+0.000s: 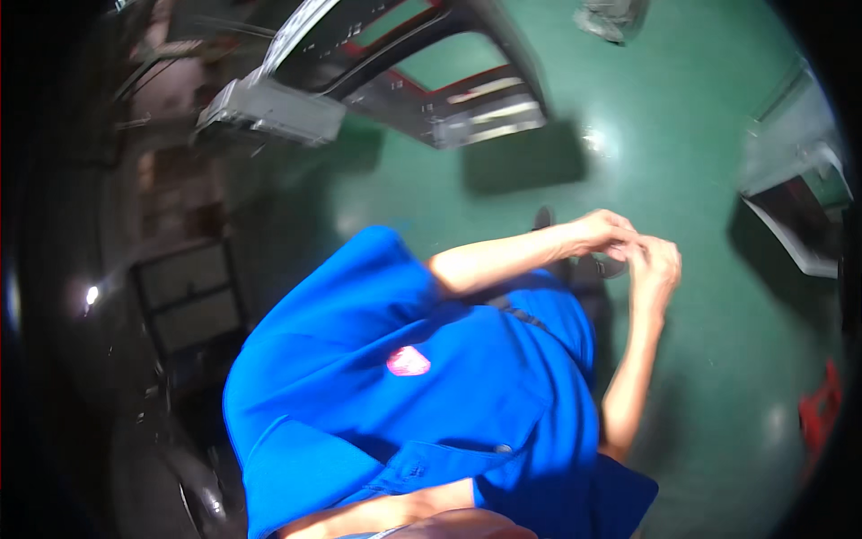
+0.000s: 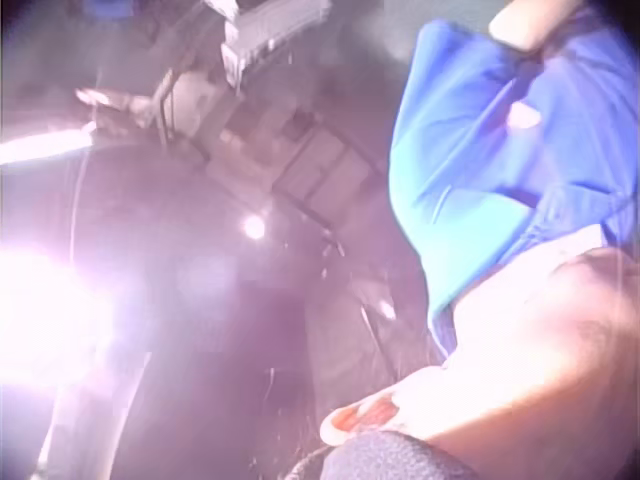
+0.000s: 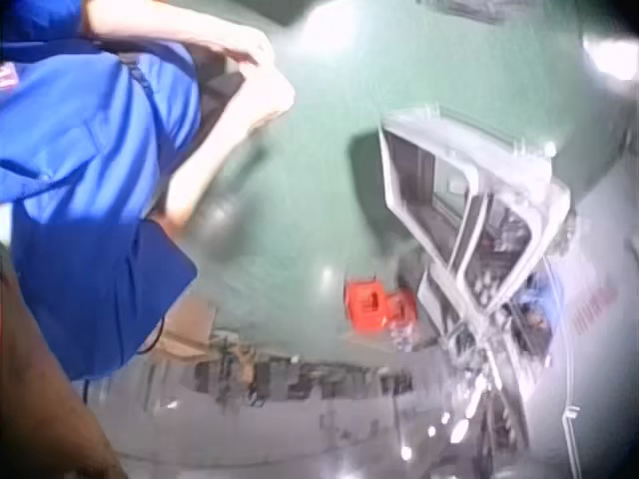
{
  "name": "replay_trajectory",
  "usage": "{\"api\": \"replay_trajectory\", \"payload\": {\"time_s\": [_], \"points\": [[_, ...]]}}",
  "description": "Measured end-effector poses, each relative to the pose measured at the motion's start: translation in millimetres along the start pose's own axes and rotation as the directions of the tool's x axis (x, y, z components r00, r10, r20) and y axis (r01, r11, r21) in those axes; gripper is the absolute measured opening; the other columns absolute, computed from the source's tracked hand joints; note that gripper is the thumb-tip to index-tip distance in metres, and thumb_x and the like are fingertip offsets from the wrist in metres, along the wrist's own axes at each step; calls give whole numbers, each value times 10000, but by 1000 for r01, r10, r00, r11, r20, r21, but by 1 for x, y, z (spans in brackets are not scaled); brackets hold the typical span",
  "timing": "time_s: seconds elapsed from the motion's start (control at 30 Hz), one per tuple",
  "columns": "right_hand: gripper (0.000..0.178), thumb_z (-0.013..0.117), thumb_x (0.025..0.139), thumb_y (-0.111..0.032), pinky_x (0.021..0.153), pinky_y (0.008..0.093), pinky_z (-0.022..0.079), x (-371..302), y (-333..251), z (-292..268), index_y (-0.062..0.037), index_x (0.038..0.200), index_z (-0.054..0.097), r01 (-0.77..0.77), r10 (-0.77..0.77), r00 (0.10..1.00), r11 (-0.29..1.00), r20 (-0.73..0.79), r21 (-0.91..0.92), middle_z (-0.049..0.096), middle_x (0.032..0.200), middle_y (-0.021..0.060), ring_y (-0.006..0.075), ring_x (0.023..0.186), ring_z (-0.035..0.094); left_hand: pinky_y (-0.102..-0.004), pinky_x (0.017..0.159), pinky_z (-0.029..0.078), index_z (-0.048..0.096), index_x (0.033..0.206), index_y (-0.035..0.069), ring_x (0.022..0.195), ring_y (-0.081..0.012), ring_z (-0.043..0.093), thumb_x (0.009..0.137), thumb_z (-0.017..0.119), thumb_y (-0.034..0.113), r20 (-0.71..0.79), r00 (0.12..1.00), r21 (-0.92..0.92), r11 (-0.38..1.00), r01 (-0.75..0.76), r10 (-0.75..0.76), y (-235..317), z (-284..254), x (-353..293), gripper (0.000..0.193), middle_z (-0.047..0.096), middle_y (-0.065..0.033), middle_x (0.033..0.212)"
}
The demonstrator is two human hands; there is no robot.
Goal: Assembling components of a metal enclosure by hand.
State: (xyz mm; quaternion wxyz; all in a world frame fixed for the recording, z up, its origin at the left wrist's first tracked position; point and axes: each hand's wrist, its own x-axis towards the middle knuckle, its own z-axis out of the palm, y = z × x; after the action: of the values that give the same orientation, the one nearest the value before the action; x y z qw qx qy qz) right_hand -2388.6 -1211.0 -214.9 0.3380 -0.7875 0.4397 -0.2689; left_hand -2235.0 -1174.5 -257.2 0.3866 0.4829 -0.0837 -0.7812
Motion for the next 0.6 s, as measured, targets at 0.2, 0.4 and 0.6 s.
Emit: {"api": "replay_trajectory", "payload": {"time_s": [0.2, 0.4, 0.6], "points": [[130, 704, 695, -57, 695, 348, 450, -18, 38, -65, -38, 805, 638, -102, 108, 993, 990, -56, 100, 640, 742, 68, 233, 712, 585, -239, 605, 473, 600, 852, 51, 670, -83, 561, 916, 577, 230, 112, 994, -15, 1000, -15, 17, -22, 59, 35, 192, 665, -56, 877], [109, 704, 721, -44, 669, 326, 472, -32, 51, -108, -26, 808, 641, -272, 318, 930, 933, -185, 237, 654, 734, 67, 193, 688, 607, -242, 604, 473, 600, 823, 73, 636, -88, 565, 907, 593, 245, 155, 988, 93, 995, -28, 13, -20, 112, 53, 192, 607, -2, 722], [79, 693, 751, -28, 673, 255, 494, -19, 75, -126, -5, 811, 647, -331, 456, 879, 796, -143, 507, 676, 739, 75, 134, 691, 639, -242, 529, 452, 613, 904, 37, 578, -102, 551, 956, 488, 211, 138, 990, 64, 998, 16, -25, 0, 137, 74, 220, 599, -10, 715]]}}
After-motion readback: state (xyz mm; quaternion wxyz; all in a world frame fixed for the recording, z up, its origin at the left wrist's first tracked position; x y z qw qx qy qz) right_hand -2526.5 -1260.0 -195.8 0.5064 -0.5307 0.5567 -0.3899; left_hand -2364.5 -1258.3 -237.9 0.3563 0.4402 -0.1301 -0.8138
